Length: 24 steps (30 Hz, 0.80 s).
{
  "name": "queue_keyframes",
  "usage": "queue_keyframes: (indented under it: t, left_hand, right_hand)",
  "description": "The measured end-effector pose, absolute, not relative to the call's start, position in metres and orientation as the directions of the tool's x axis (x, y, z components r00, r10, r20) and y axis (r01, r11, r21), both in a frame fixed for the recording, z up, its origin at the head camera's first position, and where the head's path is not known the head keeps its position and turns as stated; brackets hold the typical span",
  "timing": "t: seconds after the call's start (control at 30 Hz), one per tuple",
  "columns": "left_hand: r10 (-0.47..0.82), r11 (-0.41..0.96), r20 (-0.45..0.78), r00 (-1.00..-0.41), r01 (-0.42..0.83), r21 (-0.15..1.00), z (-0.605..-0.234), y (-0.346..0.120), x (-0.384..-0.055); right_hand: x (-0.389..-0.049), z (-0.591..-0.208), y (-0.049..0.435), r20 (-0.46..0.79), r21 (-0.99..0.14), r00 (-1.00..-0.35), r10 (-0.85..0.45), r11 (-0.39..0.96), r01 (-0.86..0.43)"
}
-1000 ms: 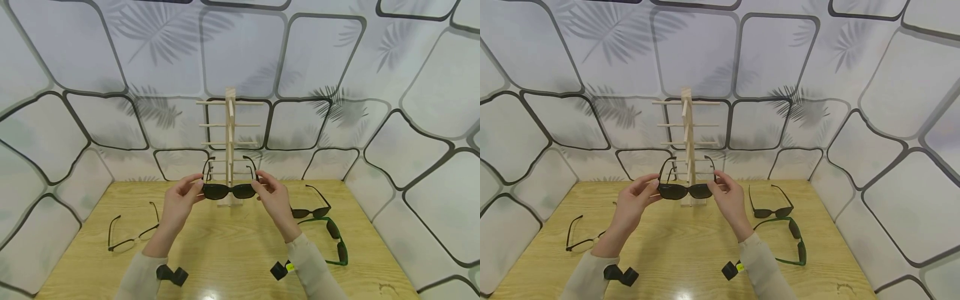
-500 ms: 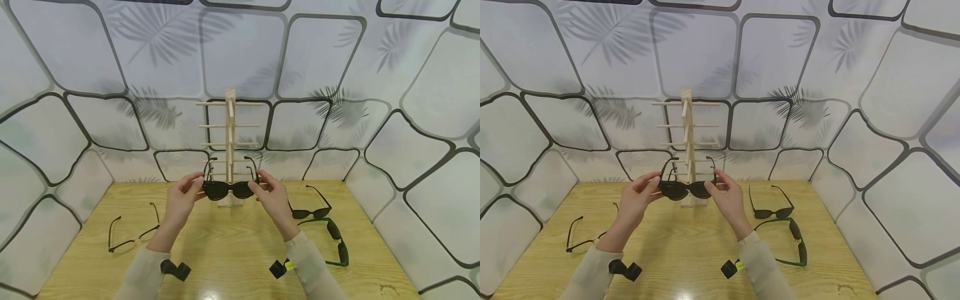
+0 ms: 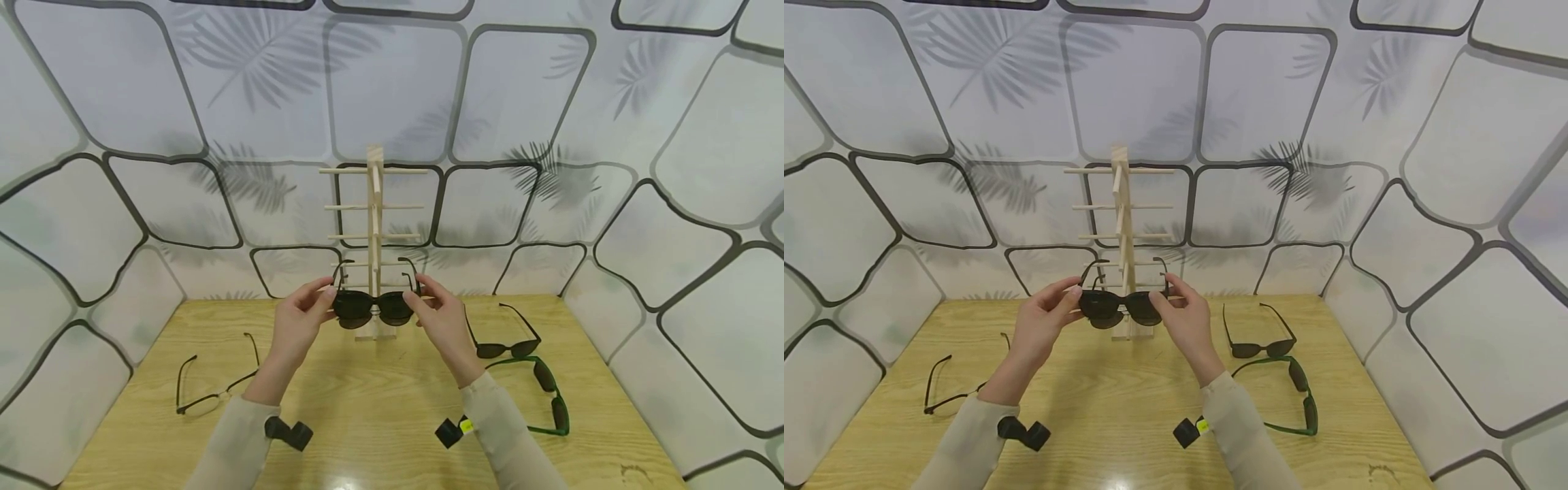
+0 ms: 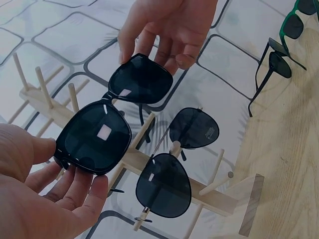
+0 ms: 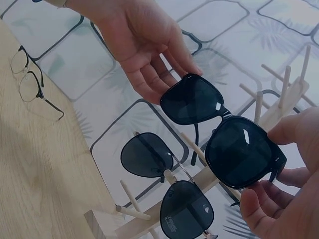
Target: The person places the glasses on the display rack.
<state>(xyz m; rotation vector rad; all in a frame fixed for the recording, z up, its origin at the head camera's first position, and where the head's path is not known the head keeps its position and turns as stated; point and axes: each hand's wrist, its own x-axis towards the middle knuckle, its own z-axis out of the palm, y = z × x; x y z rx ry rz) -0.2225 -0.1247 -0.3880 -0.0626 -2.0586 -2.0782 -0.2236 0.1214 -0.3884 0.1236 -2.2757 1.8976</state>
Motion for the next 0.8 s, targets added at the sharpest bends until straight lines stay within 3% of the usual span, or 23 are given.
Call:
queue_keyframes:
  t: [0.8]
  left_hand:
    - [-0.107, 0.017, 0.154, -0.982, 0.153, 0.988, -0.387, -0.124, -0.236]
  right_hand:
    - [-0.24, -0.395, 0.117, 0.193, -0.972, -0.977, 0.088, 0.157, -0.178]
